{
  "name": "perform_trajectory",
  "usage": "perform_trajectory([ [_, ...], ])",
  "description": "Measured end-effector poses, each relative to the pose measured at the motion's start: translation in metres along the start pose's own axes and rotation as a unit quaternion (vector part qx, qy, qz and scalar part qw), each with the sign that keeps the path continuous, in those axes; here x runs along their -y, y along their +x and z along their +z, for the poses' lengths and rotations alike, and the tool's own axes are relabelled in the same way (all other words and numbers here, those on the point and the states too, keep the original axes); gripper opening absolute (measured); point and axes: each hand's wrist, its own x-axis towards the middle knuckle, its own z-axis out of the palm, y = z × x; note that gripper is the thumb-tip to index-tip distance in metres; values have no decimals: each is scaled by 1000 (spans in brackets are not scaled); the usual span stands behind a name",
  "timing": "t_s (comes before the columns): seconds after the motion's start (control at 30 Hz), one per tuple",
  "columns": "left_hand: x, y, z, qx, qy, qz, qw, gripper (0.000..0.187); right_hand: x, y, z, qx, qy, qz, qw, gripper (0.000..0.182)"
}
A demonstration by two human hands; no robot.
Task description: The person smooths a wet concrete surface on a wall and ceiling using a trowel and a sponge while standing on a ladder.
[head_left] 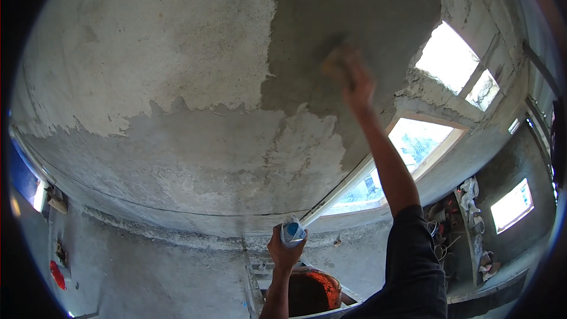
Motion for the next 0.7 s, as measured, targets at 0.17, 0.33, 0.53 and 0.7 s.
perform_trajectory([
  [0.17,2,0,-2,4,8,-5,1000,44,-21,29,11,-56,-49,36,997,71],
  [0.33,-3,-1,-1,6,11,-18,1000,44,17,-79,66,233,38,-99,967,73],
  [0.53,-1,-1,0,11,-13,-20,1000,49,43,24,40,35,56,-52,996,73],
  [0.7,-4,1,-3,9,3,-29,1000,47,16,76,54,28,14,-9,999,73],
])
